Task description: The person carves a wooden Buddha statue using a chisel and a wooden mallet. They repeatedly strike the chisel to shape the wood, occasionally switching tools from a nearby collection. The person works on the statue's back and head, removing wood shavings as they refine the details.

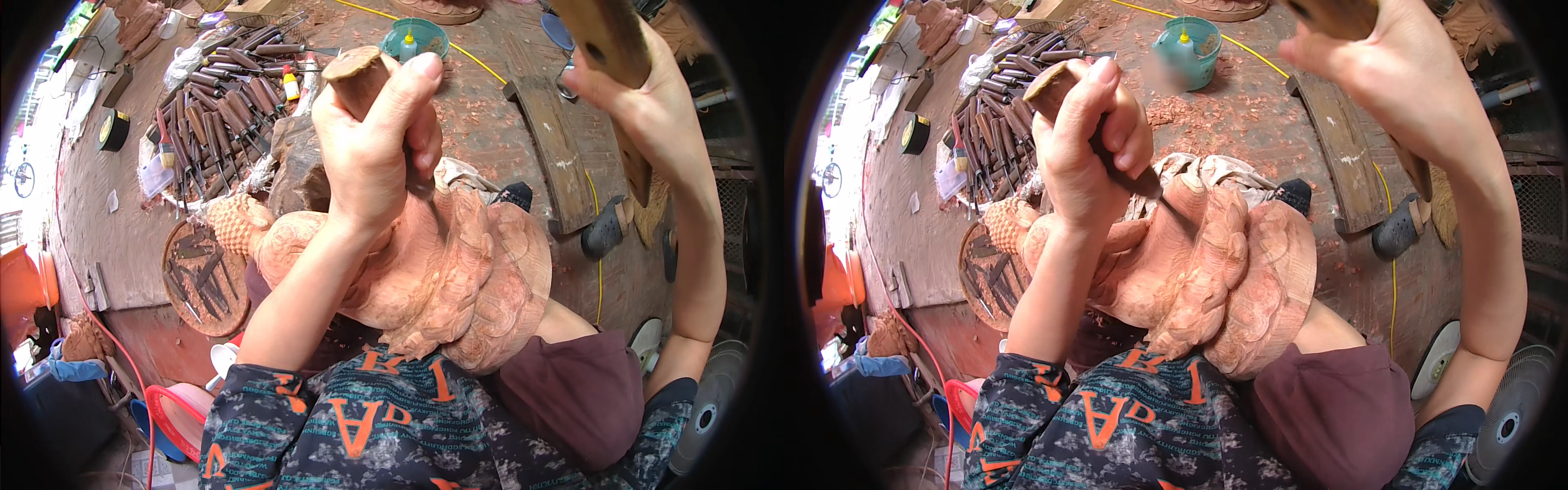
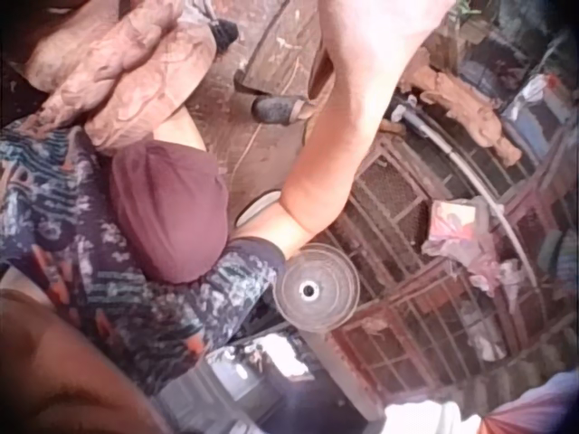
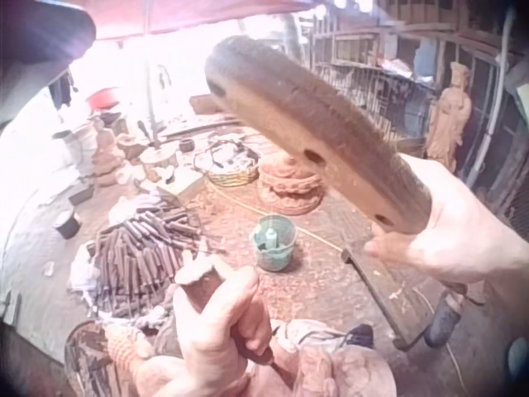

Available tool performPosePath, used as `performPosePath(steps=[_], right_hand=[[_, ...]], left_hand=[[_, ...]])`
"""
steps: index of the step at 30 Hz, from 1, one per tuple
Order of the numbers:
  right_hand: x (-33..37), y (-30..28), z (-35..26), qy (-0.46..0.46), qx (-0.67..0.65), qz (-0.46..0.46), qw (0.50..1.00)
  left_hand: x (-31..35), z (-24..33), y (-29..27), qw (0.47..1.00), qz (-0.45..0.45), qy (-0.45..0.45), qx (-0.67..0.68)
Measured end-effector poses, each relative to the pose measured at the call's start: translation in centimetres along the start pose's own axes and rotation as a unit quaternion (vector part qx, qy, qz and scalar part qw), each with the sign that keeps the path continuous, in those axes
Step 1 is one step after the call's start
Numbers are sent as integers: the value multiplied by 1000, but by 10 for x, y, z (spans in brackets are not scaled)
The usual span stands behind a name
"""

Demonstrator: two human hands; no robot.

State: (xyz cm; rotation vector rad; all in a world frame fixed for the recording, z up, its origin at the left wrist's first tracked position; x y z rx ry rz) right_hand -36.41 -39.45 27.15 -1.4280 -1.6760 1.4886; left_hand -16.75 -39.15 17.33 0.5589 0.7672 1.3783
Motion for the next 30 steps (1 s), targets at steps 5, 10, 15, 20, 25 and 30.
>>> performPosePath(steps=[5,10,15,20,25,30], right_hand=[[-9,-5,-4,79,-82,23,993],[-16,-6,-14,147,-170,37,974],[-6,1,-28,-9,104,-2,995],[-4,-5,-25,-54,174,-70,981],[-7,15,9,-19,67,-9,998],[1,21,48,68,-45,-111,990]], left_hand=[[-16,-5,3,998,-7,50,-25],[-21,-22,8,992,-37,2,-124],[-27,-30,6,987,-49,-33,-147],[-25,-30,7,989,-45,-37,-137],[-8,11,-1,995,-10,-52,-88],[22,41,-12,997,1,-25,70]])
Point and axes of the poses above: each hand's wrist, its own x-axis away from the middle knuckle, its own y-axis out of the palm, z = x × y, the point moved 2 cm from there along -x, towards the middle knuckle, and after that the axes turned 12 degrees about x, right-handed, at the moved point
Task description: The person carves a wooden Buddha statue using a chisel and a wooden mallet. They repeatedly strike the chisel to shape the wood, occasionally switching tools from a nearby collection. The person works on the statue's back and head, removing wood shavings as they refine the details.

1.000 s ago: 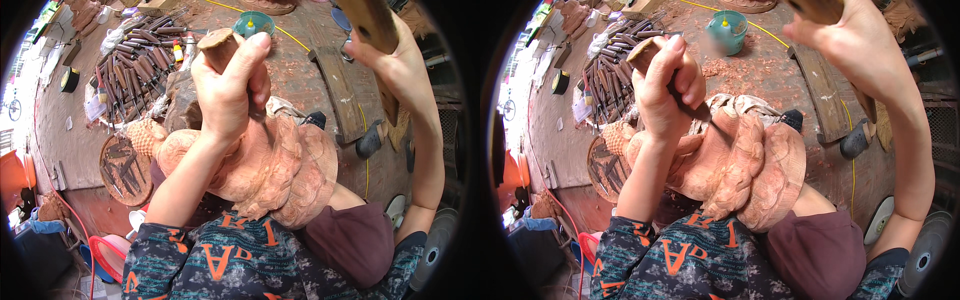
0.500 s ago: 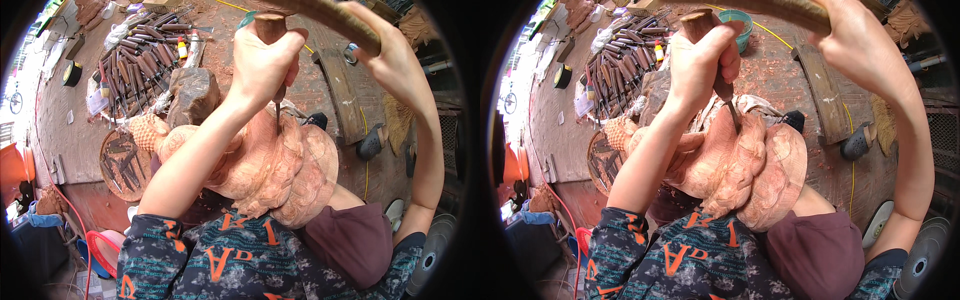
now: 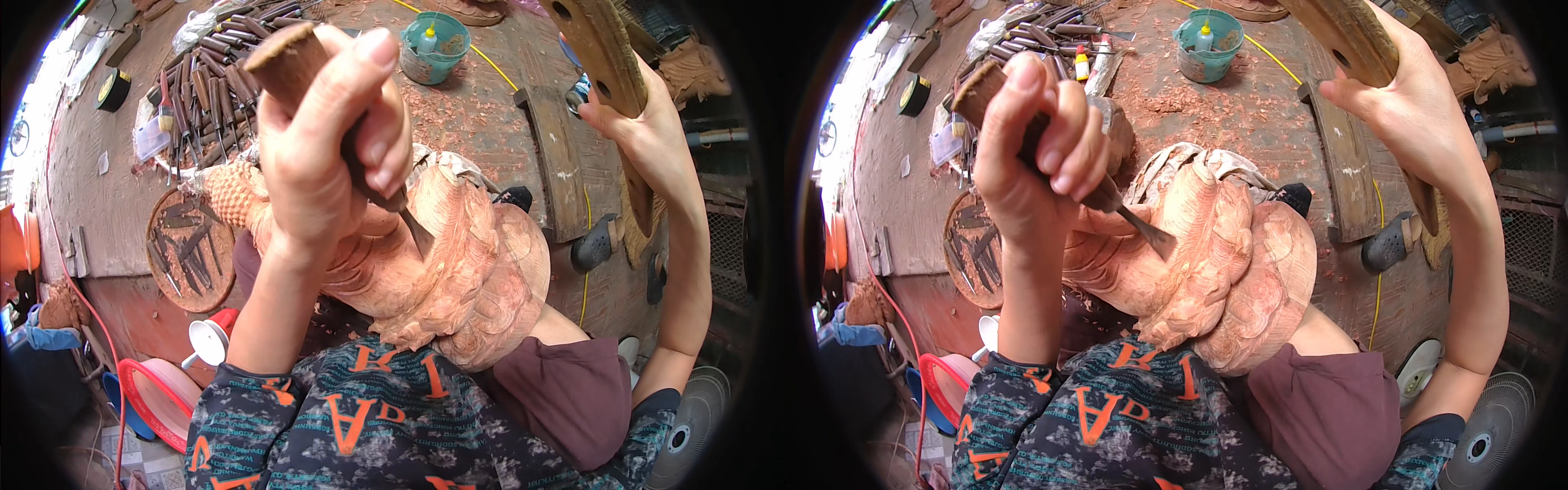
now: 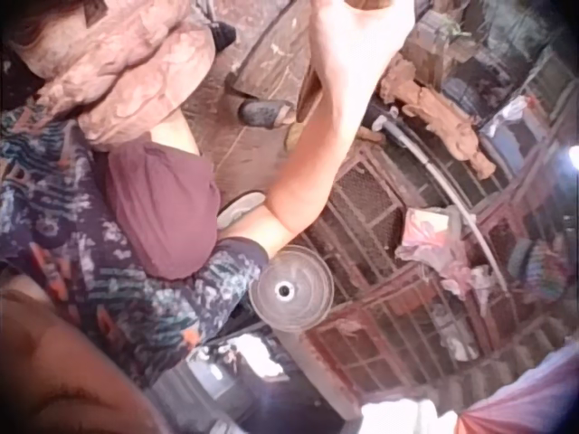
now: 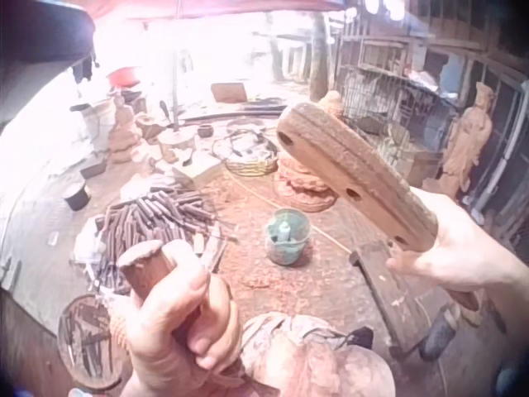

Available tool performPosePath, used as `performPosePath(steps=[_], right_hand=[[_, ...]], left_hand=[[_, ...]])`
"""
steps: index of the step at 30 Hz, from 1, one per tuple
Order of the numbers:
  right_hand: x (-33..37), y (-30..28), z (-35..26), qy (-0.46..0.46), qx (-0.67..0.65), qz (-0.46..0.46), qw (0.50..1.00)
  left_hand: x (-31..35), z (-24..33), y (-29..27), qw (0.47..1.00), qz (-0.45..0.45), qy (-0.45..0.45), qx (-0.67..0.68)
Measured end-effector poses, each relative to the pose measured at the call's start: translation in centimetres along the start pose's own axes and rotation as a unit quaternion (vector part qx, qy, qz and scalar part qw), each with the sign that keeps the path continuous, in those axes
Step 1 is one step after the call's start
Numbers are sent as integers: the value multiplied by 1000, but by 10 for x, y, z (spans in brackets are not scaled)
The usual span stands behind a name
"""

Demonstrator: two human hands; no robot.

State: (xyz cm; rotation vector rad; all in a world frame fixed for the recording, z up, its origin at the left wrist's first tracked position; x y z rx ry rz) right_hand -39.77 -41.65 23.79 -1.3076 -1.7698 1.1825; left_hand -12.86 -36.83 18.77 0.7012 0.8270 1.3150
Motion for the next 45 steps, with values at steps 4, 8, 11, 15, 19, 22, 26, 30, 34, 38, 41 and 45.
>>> performPosePath(steps=[4,8,11,15,19,22,26,30,34,38,41,45], right_hand=[[0,1,-10,-26,-25,14,999],[-5,-7,-32,-32,-108,4,994],[-11,-16,-40,-6,-67,-13,998],[-7,-16,-48,-84,7,19,996],[-2,-12,-55,-105,11,17,994],[5,-11,-65,-206,154,7,966],[11,-13,-69,-136,112,17,984],[7,-16,-69,-76,23,7,997],[3,-30,-88,-52,9,-30,998],[3,-39,-129,-30,-43,-22,998],[-2,-38,-152,-22,44,-39,998],[-8,-25,-134,-134,140,21,981]], left_hand=[[9,-13,1,999,2,23,27],[14,-20,9,991,-43,50,-114],[13,-24,16,982,-65,81,-155],[14,-35,19,991,-19,55,-123],[13,-36,19,977,-52,73,-193],[15,-30,20,984,-57,59,-156],[20,9,3,999,-14,12,-31],[22,10,-2,997,-34,61,27],[24,-1,-6,997,-3,79,-8],[20,-2,-17,995,14,71,62],[15,-4,-26,998,14,51,35],[-8,-18,-28,999,22,20,26]])
Point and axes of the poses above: each hand's wrist, its own x-axis away from the middle knuckle, its own y-axis out of the palm, z = x × y, the point moved 2 cm from there along -x, towards the middle knuckle, and after that the axes turned 12 degrees about x, right-handed, at the moved point
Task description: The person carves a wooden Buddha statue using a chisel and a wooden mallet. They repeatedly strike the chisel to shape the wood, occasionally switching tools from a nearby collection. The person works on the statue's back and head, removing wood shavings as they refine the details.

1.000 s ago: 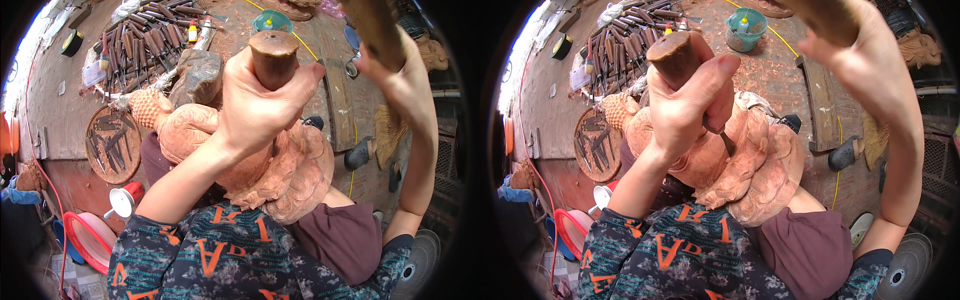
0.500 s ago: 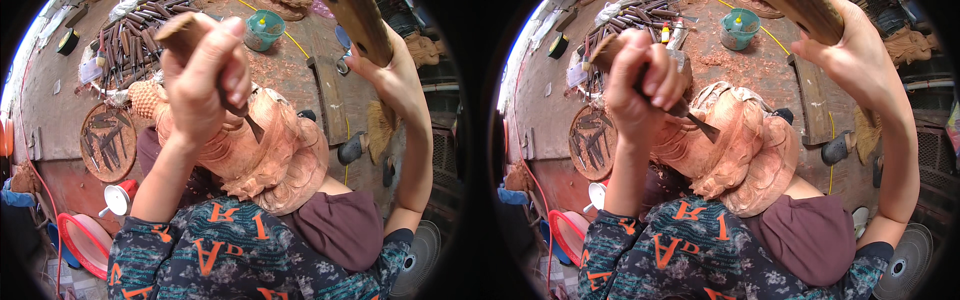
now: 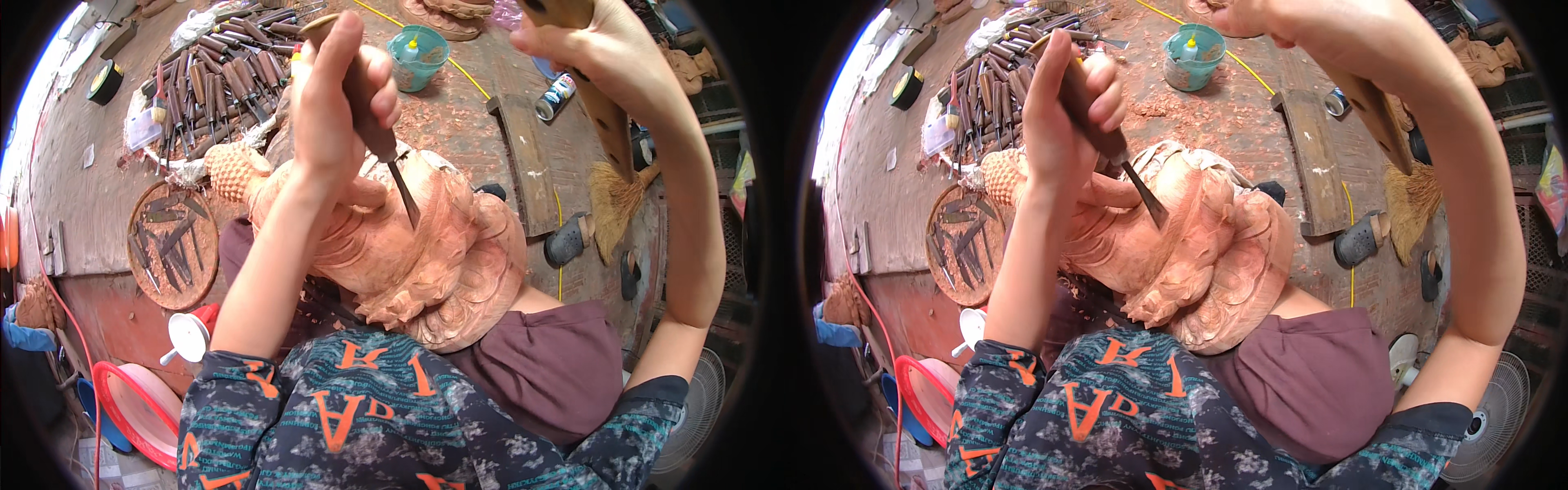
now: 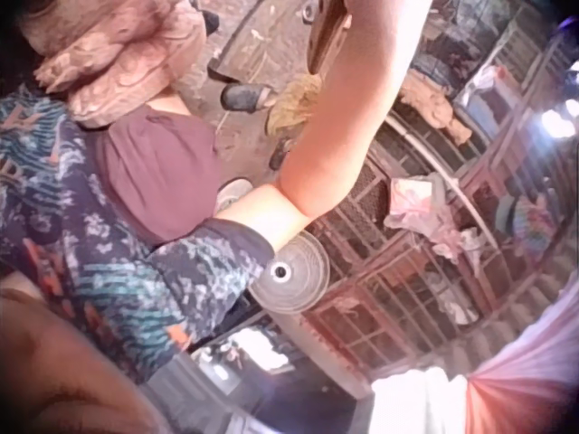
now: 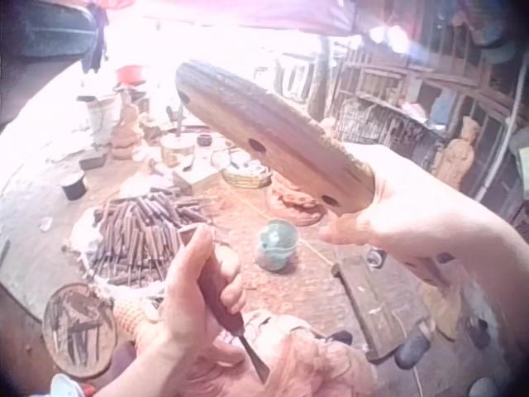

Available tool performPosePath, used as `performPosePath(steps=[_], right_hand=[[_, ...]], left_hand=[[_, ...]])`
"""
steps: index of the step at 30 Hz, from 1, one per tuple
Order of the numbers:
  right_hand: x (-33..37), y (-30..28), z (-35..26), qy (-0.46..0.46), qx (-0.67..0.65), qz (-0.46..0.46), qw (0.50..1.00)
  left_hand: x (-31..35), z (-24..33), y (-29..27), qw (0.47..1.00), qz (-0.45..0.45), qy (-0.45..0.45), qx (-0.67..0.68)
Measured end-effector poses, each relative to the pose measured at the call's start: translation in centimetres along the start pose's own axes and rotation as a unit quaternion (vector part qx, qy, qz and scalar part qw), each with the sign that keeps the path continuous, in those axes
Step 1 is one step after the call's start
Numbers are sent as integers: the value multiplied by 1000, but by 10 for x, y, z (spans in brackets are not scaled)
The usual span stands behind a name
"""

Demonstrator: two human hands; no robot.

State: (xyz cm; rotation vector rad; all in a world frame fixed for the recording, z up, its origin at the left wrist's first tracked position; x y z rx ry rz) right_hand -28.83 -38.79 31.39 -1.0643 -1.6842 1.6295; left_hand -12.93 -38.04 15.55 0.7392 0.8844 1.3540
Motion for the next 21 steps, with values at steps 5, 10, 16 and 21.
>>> performPosePath(steps=[5,10,16,21], right_hand=[[6,45,73,107,-160,-49,980],[29,91,117,190,-267,-59,943],[34,123,144,228,-305,-111,918],[27,124,148,242,-310,-123,911]], left_hand=[[-43,-43,10,986,84,-116,-89],[-52,-78,8,951,67,-252,-167],[-53,-85,7,947,25,-232,-221],[-52,-88,7,942,42,-248,-222]])
Point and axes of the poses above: each hand's wrist, its own x-axis away from the middle knuckle, its own y-axis out of the palm, z = x × y, the point moved 2 cm from there along -x, towards the middle knuckle, and after that the axes turned 12 degrees about x, right-handed, at the moved point
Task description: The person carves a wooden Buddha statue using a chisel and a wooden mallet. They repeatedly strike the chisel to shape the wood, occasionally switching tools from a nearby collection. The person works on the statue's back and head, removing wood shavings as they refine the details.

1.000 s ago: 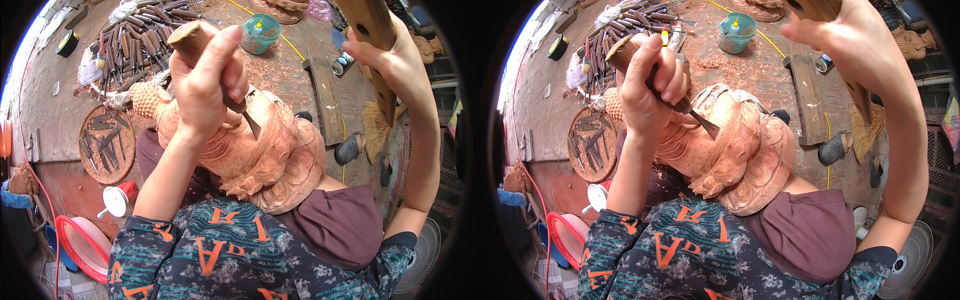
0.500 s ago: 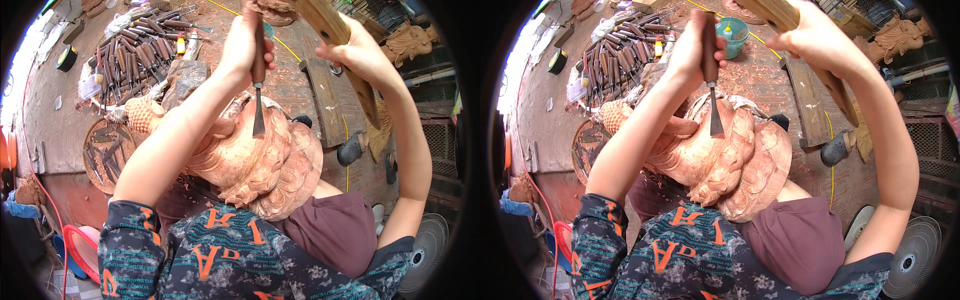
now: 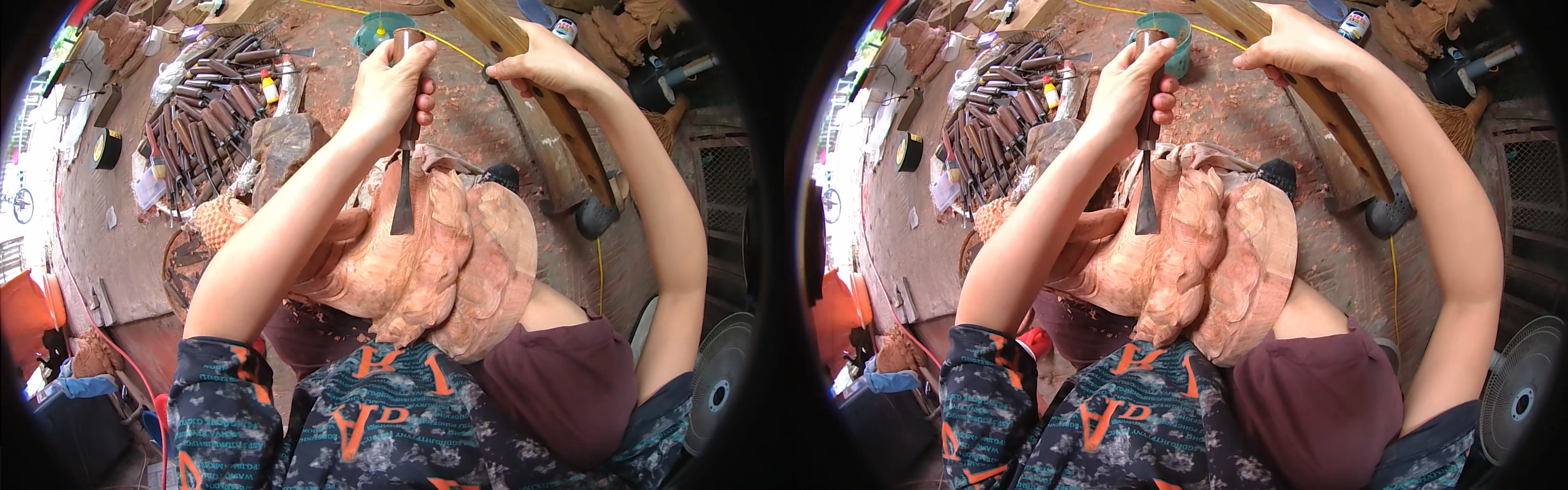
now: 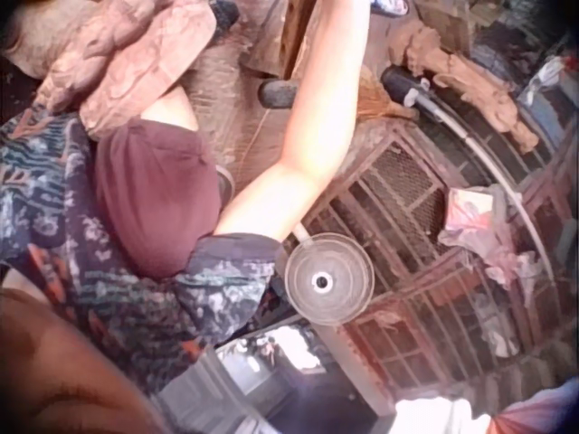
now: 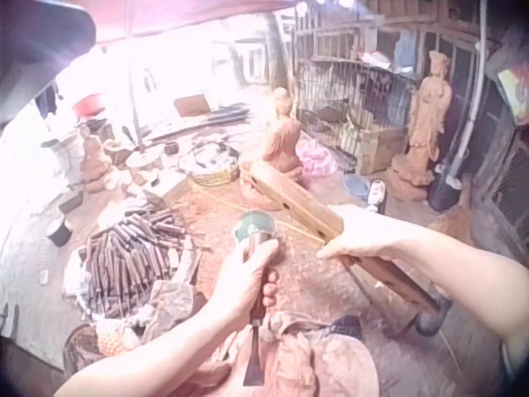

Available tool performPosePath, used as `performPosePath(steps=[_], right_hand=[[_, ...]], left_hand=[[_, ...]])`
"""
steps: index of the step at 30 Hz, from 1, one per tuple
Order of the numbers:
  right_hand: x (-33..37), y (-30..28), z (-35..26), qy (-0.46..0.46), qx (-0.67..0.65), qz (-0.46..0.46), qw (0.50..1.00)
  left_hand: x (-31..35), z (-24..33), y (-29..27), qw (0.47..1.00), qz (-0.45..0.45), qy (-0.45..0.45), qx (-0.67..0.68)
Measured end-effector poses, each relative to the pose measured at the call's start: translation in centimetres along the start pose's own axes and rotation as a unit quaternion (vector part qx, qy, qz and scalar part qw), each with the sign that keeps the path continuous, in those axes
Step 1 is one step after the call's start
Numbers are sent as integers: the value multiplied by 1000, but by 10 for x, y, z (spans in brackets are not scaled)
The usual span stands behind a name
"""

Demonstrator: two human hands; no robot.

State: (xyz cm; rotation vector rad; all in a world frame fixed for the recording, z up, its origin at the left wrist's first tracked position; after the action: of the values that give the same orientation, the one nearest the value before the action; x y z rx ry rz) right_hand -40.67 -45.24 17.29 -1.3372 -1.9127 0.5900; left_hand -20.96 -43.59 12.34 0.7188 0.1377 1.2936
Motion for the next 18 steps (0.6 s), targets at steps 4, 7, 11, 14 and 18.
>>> performPosePath(steps=[4,7,11,14,18], right_hand=[[1,0,2,-50,175,-68,981],[-3,-5,13,4,115,-5,993],[-9,-2,17,-206,196,28,958],[-9,0,24,-110,143,5,984],[-8,-4,25,42,19,14,999]], left_hand=[[-2,-3,-4,1000,10,-10,4],[-5,-6,-6,1000,9,-14,2],[-6,-9,-7,1000,12,-15,11],[-4,-14,-5,996,6,-93,-7],[-5,-4,-4,1000,12,1,0]])
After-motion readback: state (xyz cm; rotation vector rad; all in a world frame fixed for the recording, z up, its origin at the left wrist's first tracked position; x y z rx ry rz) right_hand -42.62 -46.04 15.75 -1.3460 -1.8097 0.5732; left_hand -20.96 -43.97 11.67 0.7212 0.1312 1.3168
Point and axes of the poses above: each hand's wrist, its own x-axis away from the middle knuckle, its own y-axis out of the palm, z = x × y, the point moved 2 cm from there along -x, towards the middle knuckle, and after that the axes turned 12 degrees about x, right-handed, at the moved point
